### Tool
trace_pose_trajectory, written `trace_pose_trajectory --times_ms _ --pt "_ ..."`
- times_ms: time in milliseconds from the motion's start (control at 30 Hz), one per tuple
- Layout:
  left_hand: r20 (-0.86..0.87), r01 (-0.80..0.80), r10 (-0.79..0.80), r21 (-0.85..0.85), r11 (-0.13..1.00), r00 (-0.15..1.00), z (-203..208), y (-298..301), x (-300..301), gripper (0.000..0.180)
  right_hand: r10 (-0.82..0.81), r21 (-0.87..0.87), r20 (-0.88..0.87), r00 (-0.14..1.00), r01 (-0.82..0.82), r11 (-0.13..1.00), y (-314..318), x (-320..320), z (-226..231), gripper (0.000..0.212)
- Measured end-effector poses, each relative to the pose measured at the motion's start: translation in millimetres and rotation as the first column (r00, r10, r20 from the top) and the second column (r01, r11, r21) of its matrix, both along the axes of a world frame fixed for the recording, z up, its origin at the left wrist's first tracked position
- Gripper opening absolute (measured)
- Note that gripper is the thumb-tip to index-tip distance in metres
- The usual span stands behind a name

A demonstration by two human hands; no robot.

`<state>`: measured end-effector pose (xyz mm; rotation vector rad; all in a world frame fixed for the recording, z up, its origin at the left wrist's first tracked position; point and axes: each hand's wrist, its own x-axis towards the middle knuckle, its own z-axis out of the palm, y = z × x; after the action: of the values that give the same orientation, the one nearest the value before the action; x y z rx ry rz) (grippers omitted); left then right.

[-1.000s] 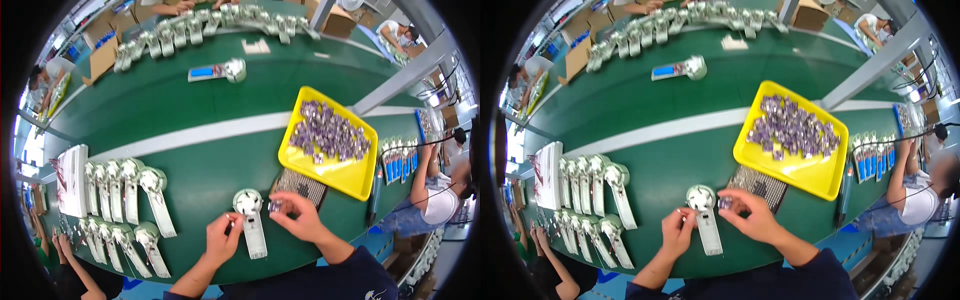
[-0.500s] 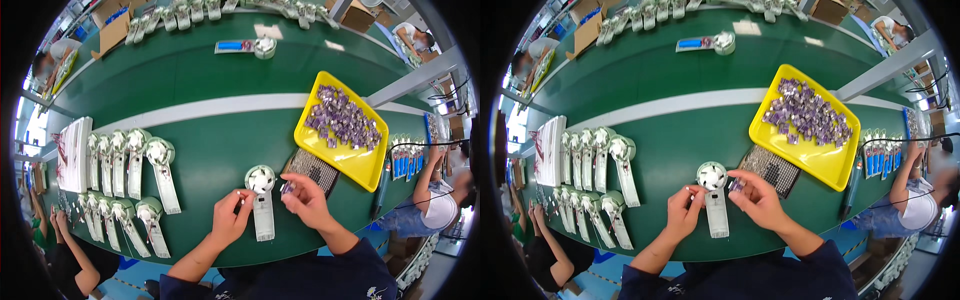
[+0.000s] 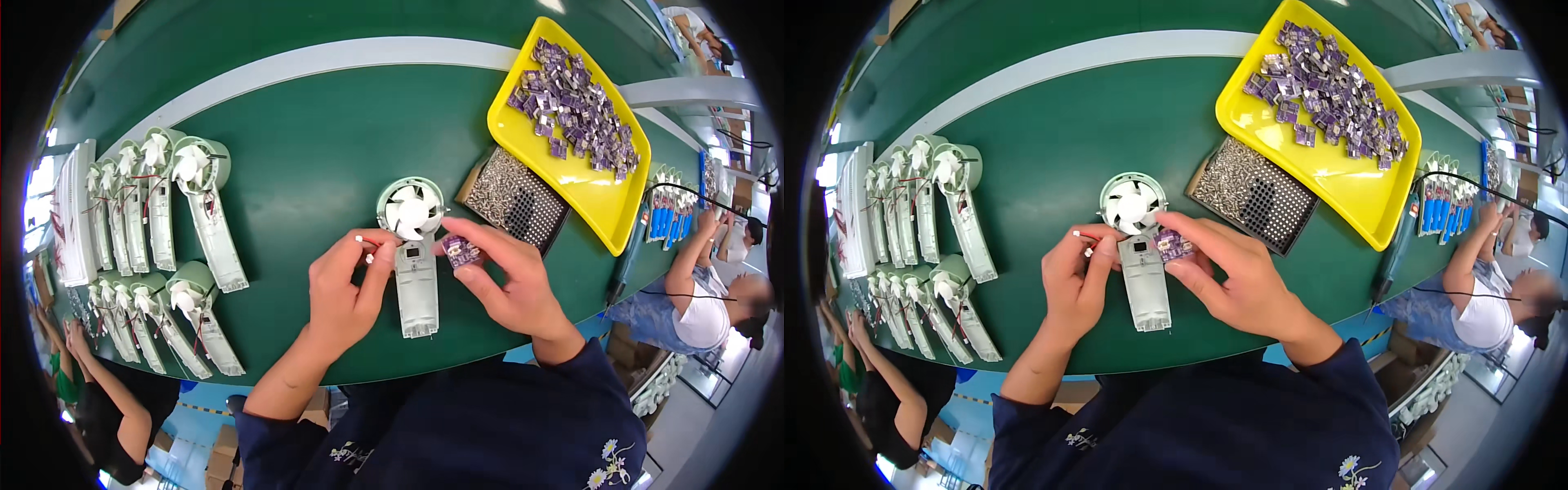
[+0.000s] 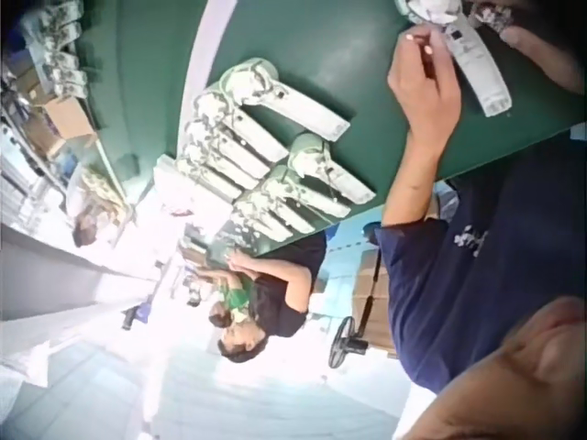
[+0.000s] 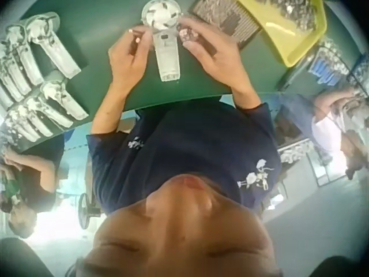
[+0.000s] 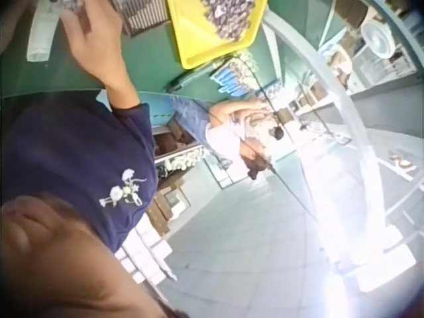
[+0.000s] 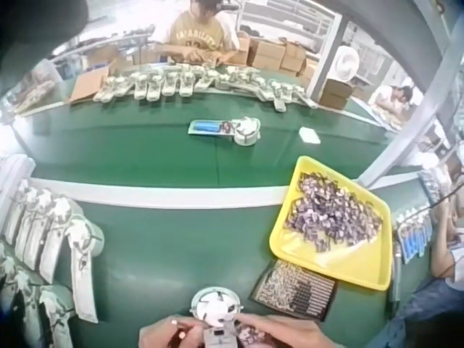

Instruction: The person assembles portable fans by placing circuit boards into the fan casings, driving screws to secure them with an electric screwdriver, and placing the assembled fan parts onto the table.

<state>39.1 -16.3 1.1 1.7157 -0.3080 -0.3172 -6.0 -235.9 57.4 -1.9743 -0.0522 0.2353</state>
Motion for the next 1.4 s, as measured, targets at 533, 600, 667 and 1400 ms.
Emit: trace_pose_trajectory --times_ms 533,600,667,1400 --pt "-0.031 -0.060 0.060 -0.023 0.998 0.998 -2 -2 0 0.008 0.089 -0.372 0.403 0.911 0.074 0.925 27 3 -26 0.042" --pt "-0.026 -0.058 0.057 -0.019 0.998 0.998 -1 -1 0 0.008 0.096 -0.394 0.419 0.903 0.086 0.915 28 3 -27 0.042" --pt "-0.048 -0.055 0.054 -0.029 0.998 0.997 -1 -2 -1 0.008 0.038 -0.358 0.364 0.931 0.102 0.928 28 1 -30 0.041" --pt "0.049 0.012 -0.012 -0.003 1.000 0.999 2 -1 2 0.008 0.012 -0.324 0.287 0.958 0.085 0.942 32 -3 -29 0.037"
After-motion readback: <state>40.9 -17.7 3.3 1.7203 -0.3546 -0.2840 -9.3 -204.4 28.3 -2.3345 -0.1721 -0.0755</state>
